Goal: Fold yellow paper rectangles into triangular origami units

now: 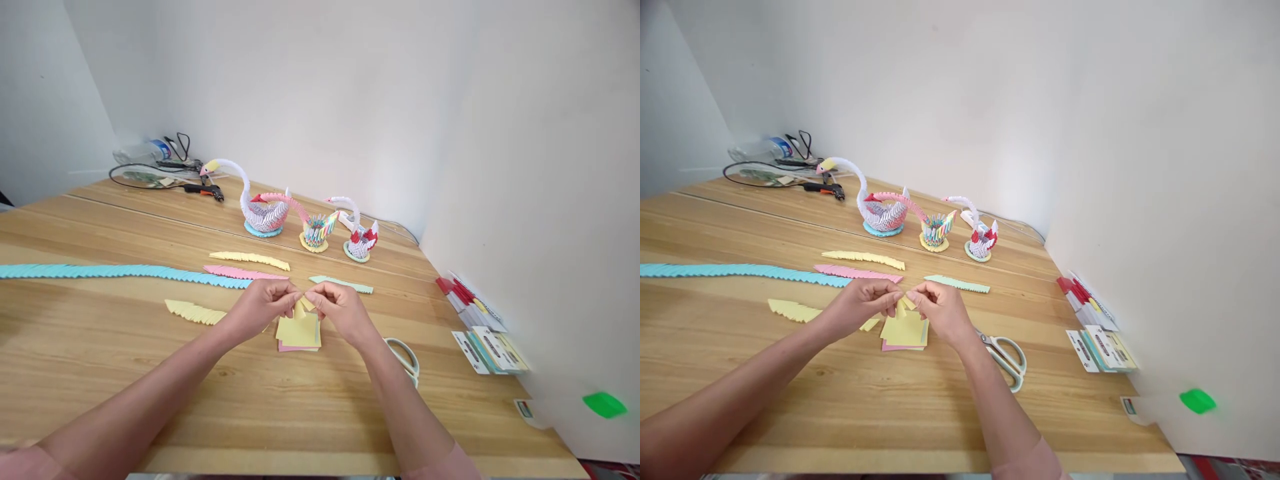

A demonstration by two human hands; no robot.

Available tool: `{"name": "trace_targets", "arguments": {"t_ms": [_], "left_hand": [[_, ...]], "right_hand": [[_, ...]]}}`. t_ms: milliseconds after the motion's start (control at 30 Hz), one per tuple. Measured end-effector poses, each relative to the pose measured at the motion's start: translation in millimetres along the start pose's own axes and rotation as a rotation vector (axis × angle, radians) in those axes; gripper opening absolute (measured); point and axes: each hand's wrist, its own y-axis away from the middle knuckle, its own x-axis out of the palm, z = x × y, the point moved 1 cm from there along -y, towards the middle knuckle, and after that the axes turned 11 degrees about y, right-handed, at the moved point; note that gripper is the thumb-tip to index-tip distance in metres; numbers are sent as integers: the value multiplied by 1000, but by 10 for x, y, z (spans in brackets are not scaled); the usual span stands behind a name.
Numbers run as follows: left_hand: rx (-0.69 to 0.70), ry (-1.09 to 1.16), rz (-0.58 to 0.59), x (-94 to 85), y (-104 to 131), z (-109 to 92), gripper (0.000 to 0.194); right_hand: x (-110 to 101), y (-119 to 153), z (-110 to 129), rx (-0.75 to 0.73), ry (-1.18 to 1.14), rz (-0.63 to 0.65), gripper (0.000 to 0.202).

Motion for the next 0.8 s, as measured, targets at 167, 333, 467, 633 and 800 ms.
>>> {"name": "trace_targets", "arguments": {"t_ms": [167, 333, 467, 633, 800], "left_hand": [[-51, 79, -2, 16, -12, 39, 27], [-56, 103, 1, 60, -17, 45, 27], [-75, 62, -3, 80, 2, 35, 26], [-122, 210, -89, 77, 22, 22, 28], [-77, 364, -224, 81, 26, 33, 28]], "right_hand": [[-12, 6, -11, -57, 131, -32, 20], [-25, 25, 13, -219, 398, -103, 17], [-9, 39, -12, -306, 502, -115, 18], [-18, 67, -80, -87, 124, -177, 25], [104, 65, -103, -7, -138, -41, 32]]}}
